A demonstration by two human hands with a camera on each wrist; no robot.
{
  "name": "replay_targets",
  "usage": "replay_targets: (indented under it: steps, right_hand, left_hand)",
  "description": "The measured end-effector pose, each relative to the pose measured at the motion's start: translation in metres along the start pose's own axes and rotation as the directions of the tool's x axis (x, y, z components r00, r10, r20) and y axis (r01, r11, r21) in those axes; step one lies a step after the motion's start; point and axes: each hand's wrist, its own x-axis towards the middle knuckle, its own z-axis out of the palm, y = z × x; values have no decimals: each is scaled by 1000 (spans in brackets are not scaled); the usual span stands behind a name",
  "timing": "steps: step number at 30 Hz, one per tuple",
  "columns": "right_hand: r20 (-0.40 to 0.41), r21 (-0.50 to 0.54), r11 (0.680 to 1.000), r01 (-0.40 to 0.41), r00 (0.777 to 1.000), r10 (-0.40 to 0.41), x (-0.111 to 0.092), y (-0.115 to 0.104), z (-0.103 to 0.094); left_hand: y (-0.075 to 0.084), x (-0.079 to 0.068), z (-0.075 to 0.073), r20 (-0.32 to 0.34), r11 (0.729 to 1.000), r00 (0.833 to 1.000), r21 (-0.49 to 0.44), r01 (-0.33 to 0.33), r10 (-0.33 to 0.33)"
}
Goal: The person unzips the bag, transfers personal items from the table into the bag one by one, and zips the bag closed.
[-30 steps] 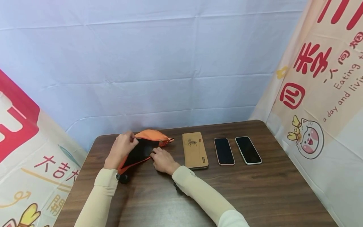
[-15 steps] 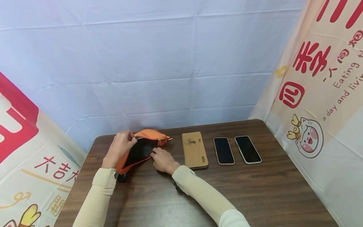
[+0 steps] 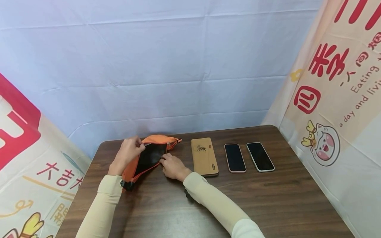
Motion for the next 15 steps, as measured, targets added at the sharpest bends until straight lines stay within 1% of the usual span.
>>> replay_targets:
  steps: [7, 15]
  right_hand:
    - [-22, 18, 1000, 14, 1000, -14, -1, 5, 2]
    - [-48, 30, 999, 36, 998, -34, -2, 7, -1]
  left_hand:
    - [1, 1, 3, 11, 1000, 1000, -5, 9, -9]
    - [1, 1, 5, 39, 1000, 999, -2, 27, -27]
